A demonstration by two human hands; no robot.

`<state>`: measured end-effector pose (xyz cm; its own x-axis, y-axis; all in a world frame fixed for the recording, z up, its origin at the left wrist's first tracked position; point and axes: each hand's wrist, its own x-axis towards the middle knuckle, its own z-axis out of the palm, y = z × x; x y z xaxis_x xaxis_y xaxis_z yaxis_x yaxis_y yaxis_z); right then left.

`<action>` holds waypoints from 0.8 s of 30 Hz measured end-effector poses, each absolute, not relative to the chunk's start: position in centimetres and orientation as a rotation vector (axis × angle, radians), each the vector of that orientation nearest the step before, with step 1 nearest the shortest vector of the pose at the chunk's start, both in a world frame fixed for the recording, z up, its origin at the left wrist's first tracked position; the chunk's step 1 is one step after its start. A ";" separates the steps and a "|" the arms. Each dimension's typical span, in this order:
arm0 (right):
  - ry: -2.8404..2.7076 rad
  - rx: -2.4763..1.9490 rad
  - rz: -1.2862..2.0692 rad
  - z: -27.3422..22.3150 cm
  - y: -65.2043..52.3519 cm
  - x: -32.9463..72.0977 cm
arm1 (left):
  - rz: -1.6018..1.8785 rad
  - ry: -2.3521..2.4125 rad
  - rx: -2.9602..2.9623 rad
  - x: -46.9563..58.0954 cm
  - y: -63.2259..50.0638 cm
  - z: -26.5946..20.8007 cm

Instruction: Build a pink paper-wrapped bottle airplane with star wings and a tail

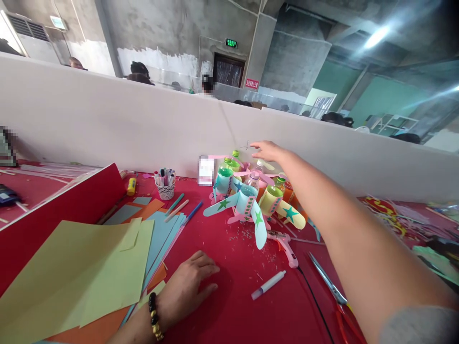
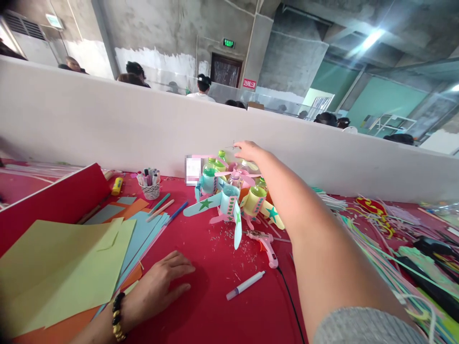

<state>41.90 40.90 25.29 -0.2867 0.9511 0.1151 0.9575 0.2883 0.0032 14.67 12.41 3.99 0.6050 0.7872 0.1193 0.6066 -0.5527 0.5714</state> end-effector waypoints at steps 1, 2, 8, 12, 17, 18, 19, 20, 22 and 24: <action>-2.484 -1.808 -0.119 25.1 41.6 40.9 | 0.504 1.108 2.346 14.7 12.4 4.1; -2.519 -1.801 -0.129 24.9 42.3 40.1 | 0.507 1.114 2.339 14.7 12.4 4.1; -2.596 -2.015 -0.128 24.2 45.5 38.8 | 0.526 1.111 2.296 14.6 12.5 4.5; -2.584 -2.235 0.013 23.5 46.1 40.7 | 0.522 1.099 2.282 14.7 12.4 4.4; -2.412 -2.235 0.135 23.3 45.8 43.4 | 0.489 1.100 2.277 14.8 12.4 4.1; -2.346 -2.218 0.141 23.6 45.8 43.9 | 0.485 1.102 2.277 14.8 12.4 4.1; -2.276 -2.195 0.137 24.1 45.7 44.4 | 0.479 1.104 2.278 14.8 12.4 4.1; -2.205 -2.167 0.126 24.6 45.6 45.0 | 0.476 1.106 2.279 14.8 12.4 4.1; -2.071 -2.104 0.092 25.9 45.3 46.2 | 0.474 1.106 2.284 14.8 12.5 4.1; -1.962 -2.042 0.072 27.1 44.8 47.5 | 0.482 1.108 2.285 14.8 12.5 4.1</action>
<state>47.50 44.76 27.13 0.0618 0.9826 0.1750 0.9672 -0.0157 -0.2535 14.78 12.46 4.10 0.5957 0.7994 0.0783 0.6022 -0.5090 0.6150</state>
